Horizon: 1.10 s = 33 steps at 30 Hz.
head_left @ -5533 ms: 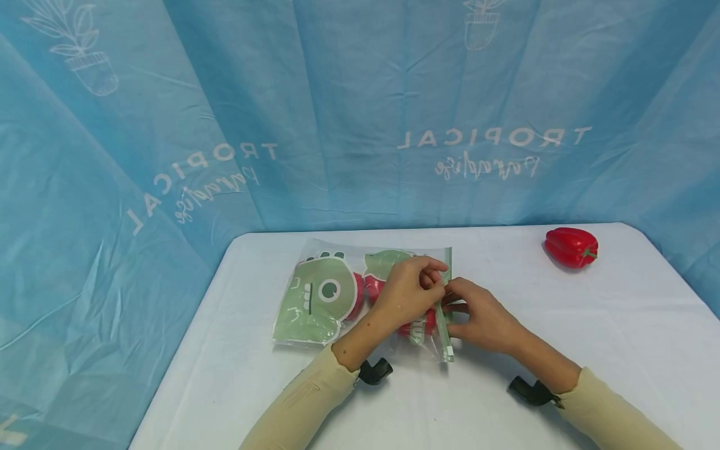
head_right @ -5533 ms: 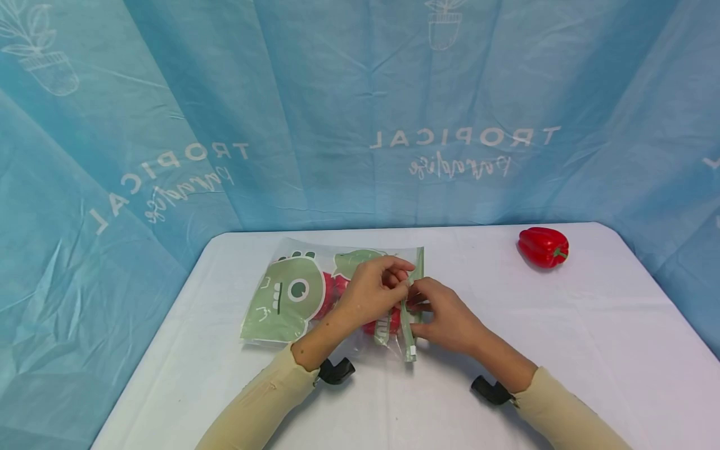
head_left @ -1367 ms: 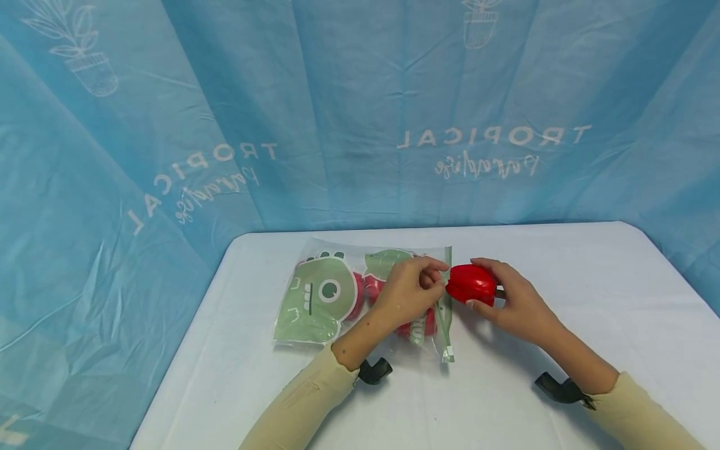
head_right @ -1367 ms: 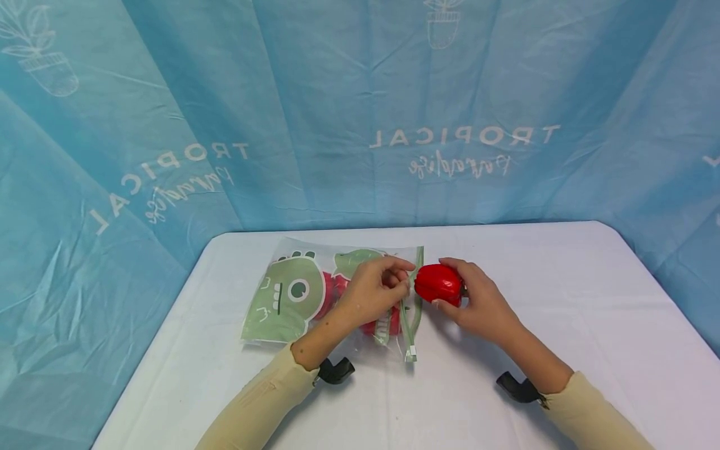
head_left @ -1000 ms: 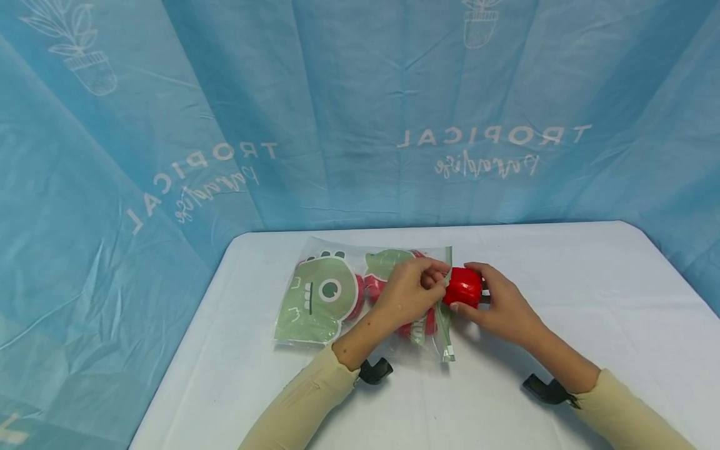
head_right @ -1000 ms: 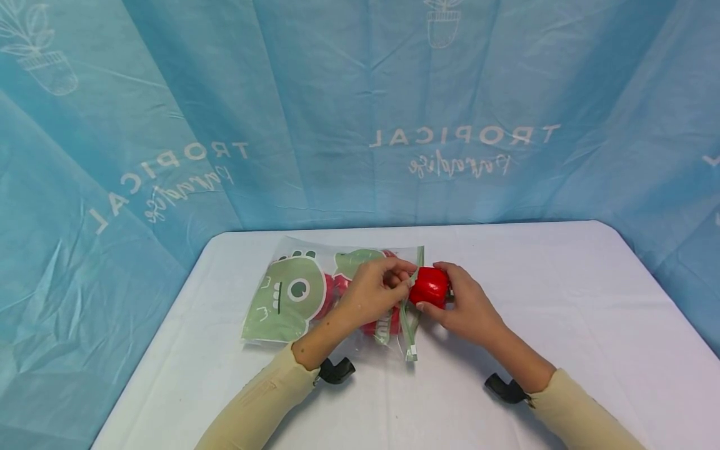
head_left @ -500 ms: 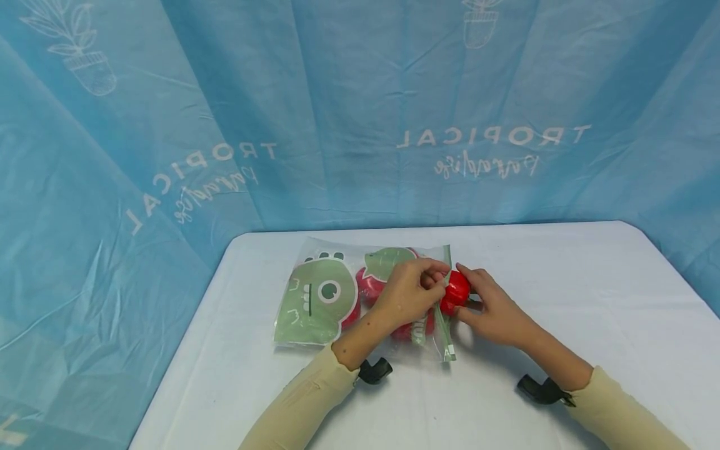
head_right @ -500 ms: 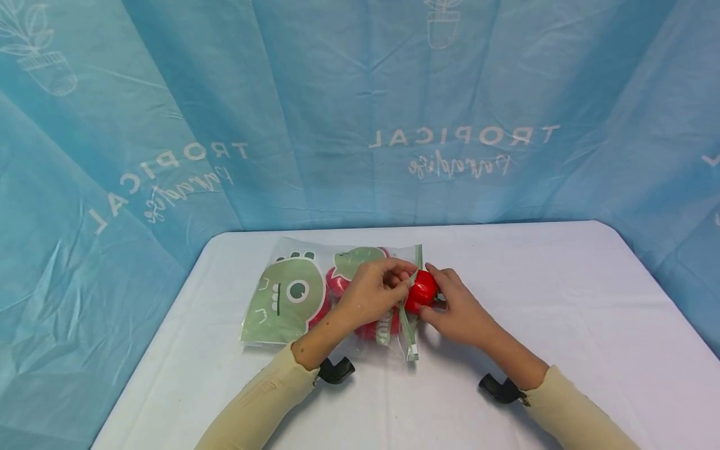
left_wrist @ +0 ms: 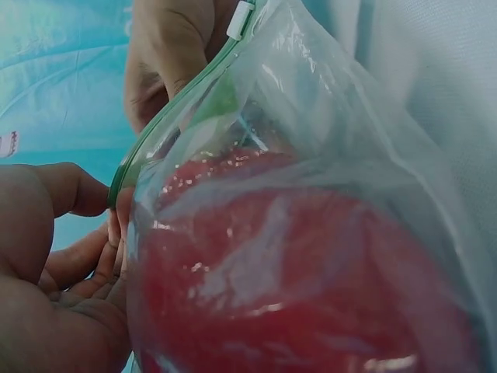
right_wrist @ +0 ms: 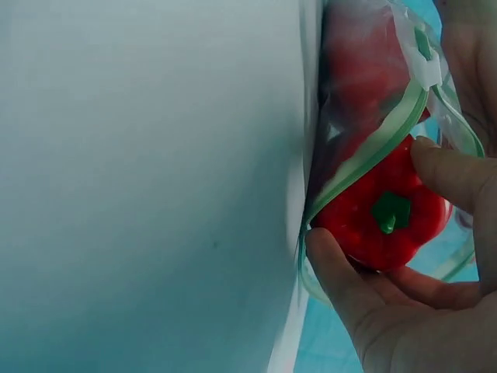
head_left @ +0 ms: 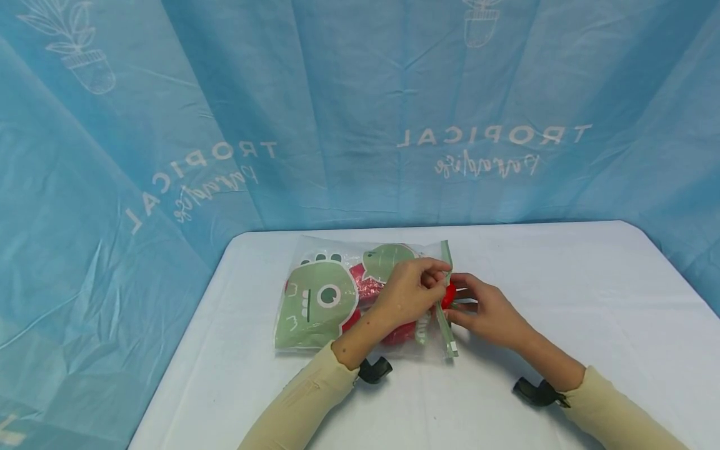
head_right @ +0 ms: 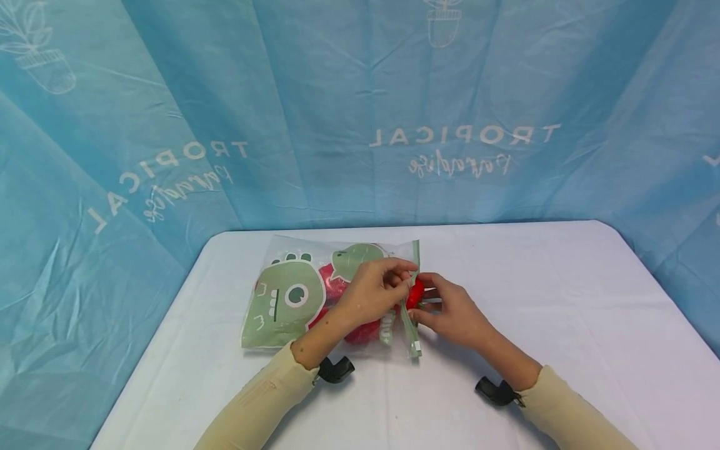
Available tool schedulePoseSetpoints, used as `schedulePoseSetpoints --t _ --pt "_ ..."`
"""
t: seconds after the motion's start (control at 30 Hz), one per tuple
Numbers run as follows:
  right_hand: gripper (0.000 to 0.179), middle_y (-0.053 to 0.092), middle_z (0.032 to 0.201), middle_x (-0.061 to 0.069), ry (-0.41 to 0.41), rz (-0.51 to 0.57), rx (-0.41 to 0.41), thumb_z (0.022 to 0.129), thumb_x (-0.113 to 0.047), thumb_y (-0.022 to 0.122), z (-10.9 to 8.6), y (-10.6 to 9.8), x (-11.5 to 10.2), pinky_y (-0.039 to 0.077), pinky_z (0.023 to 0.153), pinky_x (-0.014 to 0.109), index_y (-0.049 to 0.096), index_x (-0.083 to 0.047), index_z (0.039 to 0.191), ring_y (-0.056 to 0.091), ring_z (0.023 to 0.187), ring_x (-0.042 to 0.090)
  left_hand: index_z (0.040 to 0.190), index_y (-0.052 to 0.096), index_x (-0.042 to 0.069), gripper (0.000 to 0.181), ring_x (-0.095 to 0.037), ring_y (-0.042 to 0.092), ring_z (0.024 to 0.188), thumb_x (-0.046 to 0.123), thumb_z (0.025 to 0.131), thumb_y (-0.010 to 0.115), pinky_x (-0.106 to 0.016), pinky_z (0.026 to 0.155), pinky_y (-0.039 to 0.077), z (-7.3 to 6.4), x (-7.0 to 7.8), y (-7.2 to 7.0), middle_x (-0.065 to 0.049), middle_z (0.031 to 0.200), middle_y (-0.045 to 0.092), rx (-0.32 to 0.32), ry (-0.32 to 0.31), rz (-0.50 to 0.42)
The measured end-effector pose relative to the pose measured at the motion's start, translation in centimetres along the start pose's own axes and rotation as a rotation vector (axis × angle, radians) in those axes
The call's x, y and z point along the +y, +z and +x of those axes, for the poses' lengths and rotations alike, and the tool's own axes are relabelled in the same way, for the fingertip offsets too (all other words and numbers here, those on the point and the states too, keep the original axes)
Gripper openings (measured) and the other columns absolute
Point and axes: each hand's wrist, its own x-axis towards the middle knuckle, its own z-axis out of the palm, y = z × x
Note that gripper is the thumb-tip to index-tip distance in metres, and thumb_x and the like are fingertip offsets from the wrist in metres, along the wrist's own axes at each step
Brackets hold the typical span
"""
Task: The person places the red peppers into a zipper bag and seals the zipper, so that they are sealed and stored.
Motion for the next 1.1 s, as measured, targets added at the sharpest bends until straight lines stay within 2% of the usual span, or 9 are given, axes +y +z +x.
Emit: schedulePoseSetpoints --t 0.13,0.3,0.4,0.57,0.63,0.73,0.87,0.97,1.1 --pt "0.059 0.061 0.142 0.017 -0.023 0.027 -0.015 0.095 -0.007 0.077 0.1 0.2 -0.1 0.06 0.097 0.041 0.052 -0.001 0.149 0.068 0.122 0.034 0.123 0.076 0.005 0.029 -0.005 0.063 0.077 0.004 0.095 0.068 -0.018 0.069 0.057 0.1 0.1 0.0 0.006 0.091 0.068 0.01 0.002 -0.003" --pt "0.039 0.064 0.133 0.014 -0.059 0.022 0.009 0.095 0.004 0.071 0.8 0.6 -0.1 0.062 0.093 0.037 0.062 -0.003 0.133 0.068 0.119 0.034 0.125 0.075 0.002 0.03 -0.005 0.062 0.077 0.005 0.095 0.068 -0.018 0.068 0.055 0.1 0.2 -0.2 0.004 0.091 0.069 0.015 0.013 -0.001" --pt "0.03 0.066 0.128 0.013 -0.038 0.024 0.021 0.095 0.004 0.071 1.3 0.9 -0.3 0.062 0.093 0.037 0.064 -0.004 0.124 0.069 0.118 0.034 0.125 0.075 0.002 0.031 -0.005 0.063 0.077 0.005 0.095 0.069 -0.018 0.07 0.056 0.1 0.2 -0.2 0.003 0.091 0.07 0.023 0.018 -0.005" --pt "0.029 0.07 0.124 0.014 0.028 0.015 0.024 0.092 0.001 0.075 2.2 1.3 -0.4 0.061 0.094 0.038 0.066 -0.002 0.119 0.07 0.115 0.03 0.124 0.075 0.003 0.031 -0.005 0.064 0.078 0.003 0.094 0.069 -0.018 0.072 0.057 0.2 0.1 -0.3 0.001 0.093 0.071 0.036 0.016 -0.015" --pt "0.029 0.072 0.119 0.012 0.048 -0.004 0.03 0.092 -0.001 0.076 2.5 1.4 -0.4 0.062 0.092 0.036 0.067 -0.002 0.12 0.07 0.11 0.026 0.123 0.075 0.003 0.031 -0.004 0.063 0.078 0.003 0.093 0.069 -0.018 0.071 0.057 0.2 0.1 -0.3 0.001 0.093 0.071 0.037 0.019 -0.008" --pt "0.026 0.072 0.103 0.008 0.069 -0.054 0.047 0.089 0.0 0.074 3.0 1.6 -0.2 0.061 0.079 0.03 0.068 0.0 0.114 0.068 0.094 0.02 0.122 0.076 0.003 0.029 -0.004 0.063 0.077 0.004 0.094 0.068 -0.018 0.07 0.056 0.2 0.0 -0.3 0.001 0.093 0.071 0.031 0.035 0.01" --pt "0.017 0.061 0.079 0.003 0.077 -0.114 0.082 0.084 0.004 0.066 3.5 1.9 0.0 0.046 0.061 0.027 0.066 -0.001 0.1 0.055 0.072 0.017 0.122 0.076 0.004 0.029 -0.005 0.062 0.078 0.004 0.095 0.068 -0.018 0.071 0.056 0.3 0.0 -0.2 0.001 0.094 0.072 0.019 0.058 0.019" --pt "0.013 0.053 0.07 0.0 0.092 -0.131 0.103 0.082 0.005 0.061 3.9 2.1 0.0 0.04 0.056 0.028 0.064 -0.004 0.09 0.049 0.064 0.015 0.122 0.076 0.003 0.029 -0.006 0.062 0.078 0.003 0.095 0.068 -0.018 0.073 0.056 0.4 -0.2 -0.2 0.001 0.095 0.072 0.023 0.061 0.007" --pt "0.013 0.047 0.064 -0.001 0.122 -0.137 0.101 0.078 0.006 0.058 4.3 2.3 0.1 0.037 0.054 0.029 0.06 -0.006 0.082 0.045 0.059 0.014 0.12 0.077 0.002 0.028 -0.005 0.062 0.078 0.002 0.093 0.068 -0.019 0.073 0.056 0.5 -0.4 -0.2 -0.001 0.093 0.072 0.033 0.056 -0.005"
